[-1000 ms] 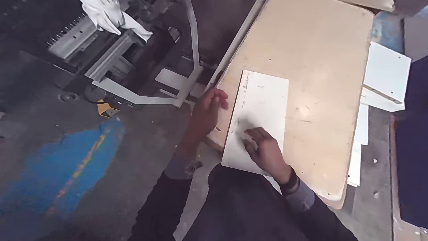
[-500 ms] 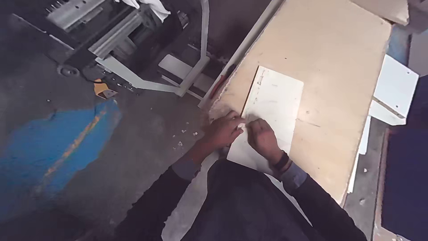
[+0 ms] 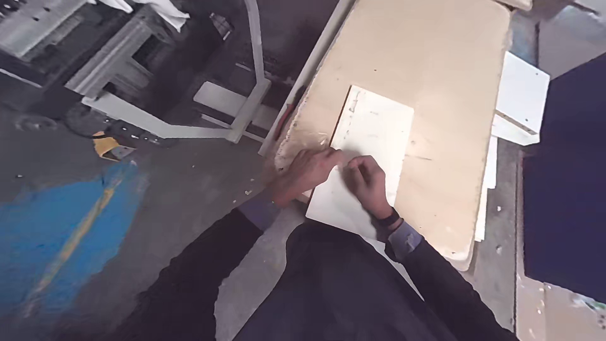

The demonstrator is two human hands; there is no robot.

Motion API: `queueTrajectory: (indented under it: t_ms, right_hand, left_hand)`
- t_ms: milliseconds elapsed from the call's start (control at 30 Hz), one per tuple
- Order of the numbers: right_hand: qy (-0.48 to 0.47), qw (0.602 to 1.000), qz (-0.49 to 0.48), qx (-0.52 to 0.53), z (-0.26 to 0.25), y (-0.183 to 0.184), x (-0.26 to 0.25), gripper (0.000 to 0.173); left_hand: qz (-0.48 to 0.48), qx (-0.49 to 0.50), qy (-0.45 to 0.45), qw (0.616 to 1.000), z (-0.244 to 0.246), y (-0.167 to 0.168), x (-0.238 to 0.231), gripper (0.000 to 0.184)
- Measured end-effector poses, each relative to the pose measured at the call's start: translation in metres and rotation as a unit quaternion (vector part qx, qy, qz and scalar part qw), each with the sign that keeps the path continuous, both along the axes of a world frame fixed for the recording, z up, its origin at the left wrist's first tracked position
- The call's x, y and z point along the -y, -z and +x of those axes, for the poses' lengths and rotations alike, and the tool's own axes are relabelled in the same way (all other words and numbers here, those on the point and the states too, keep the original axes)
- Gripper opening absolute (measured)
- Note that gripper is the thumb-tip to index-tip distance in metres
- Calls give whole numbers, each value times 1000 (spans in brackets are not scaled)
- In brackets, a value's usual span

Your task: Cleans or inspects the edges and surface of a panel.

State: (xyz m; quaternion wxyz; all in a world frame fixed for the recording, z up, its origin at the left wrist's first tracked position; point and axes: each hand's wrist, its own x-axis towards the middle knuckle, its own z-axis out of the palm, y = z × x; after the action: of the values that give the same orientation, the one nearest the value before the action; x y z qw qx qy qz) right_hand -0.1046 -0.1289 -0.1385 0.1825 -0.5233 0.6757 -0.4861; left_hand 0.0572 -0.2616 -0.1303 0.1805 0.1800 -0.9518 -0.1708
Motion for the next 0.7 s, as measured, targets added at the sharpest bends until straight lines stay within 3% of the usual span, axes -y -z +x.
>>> queueTrajectory:
  t_ms: [100,267,333,400,467,567,700]
  right_hand:
    - [77,996,4,41,4,-1,-3,12]
    - [24,984,64,-164,10,-3,-3,33]
    - [8,976,67,-209,13,-3,-6,27]
    - [7,971,61,-231,18,-1,-7,16]
    - [13,960,53,-274,24,2,-6,15]
    - [23,941,80,-328,27,0,-1,16]
    - [35,955,103,-276,24,-2,0,16]
  left_hand:
    - [50,29,-15,998,-1,-28,0,13]
    - [101,21,-23,994,-10,-27,26,20]
    - [140,37,-34,989,-3,-45,21,19]
    - [157,34,-15,987,2,-38,24,18]
    - [163,40,23,986,1,-20,32,20]
    - [164,53,53,984,12,-23,19,21]
    - [136,42,82,986,7,-18,21,19]
